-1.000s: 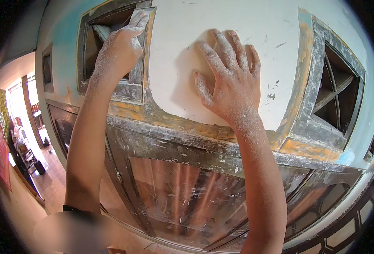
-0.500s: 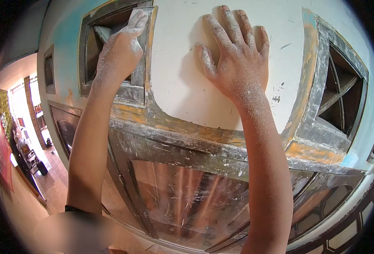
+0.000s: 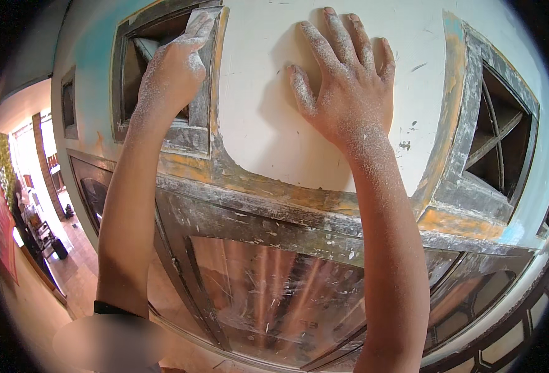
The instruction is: The person scrapes old paint or plaster from a wall above a cabinet using a putty knife.
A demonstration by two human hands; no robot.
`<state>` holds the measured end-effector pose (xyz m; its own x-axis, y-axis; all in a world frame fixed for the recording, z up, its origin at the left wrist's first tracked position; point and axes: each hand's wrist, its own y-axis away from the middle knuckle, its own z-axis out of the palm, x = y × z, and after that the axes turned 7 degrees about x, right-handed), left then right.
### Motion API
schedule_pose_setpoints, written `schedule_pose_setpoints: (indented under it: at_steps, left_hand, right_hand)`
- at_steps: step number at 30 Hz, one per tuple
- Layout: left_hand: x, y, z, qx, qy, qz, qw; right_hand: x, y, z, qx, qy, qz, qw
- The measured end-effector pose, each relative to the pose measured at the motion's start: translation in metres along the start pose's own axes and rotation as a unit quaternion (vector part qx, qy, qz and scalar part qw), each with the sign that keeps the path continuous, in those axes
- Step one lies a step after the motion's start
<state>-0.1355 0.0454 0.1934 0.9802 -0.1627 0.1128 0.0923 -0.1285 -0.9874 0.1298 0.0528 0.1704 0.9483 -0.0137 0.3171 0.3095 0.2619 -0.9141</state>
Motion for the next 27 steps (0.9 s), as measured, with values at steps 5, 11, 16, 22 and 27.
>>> schedule_pose_setpoints:
  at_steps: [5,11,16,22,27]
  left_hand:
    - [0.011,-0.010,-0.017,-0.014,0.030,-0.012,0.999]
    - [0.011,-0.004,-0.012,-0.004,0.019,-0.011,1.000]
    - [0.012,-0.010,-0.014,-0.005,0.028,-0.012,1.000]
    - [0.009,-0.009,-0.008,0.012,0.034,0.004,0.999]
    - [0.012,-0.009,-0.010,0.011,0.040,-0.008,0.999]
  right_hand:
    - [0.001,-0.002,-0.001,0.003,-0.011,-0.001,1.000]
    - [0.001,0.000,0.000,0.011,-0.022,-0.009,1.000]
    - [0.000,0.000,-0.002,0.006,-0.019,-0.005,1.000]
    - [-0.001,-0.001,-0.004,0.002,-0.026,0.003,1.000]
    - [0.000,-0.002,-0.004,0.012,-0.023,-0.012,1.000]
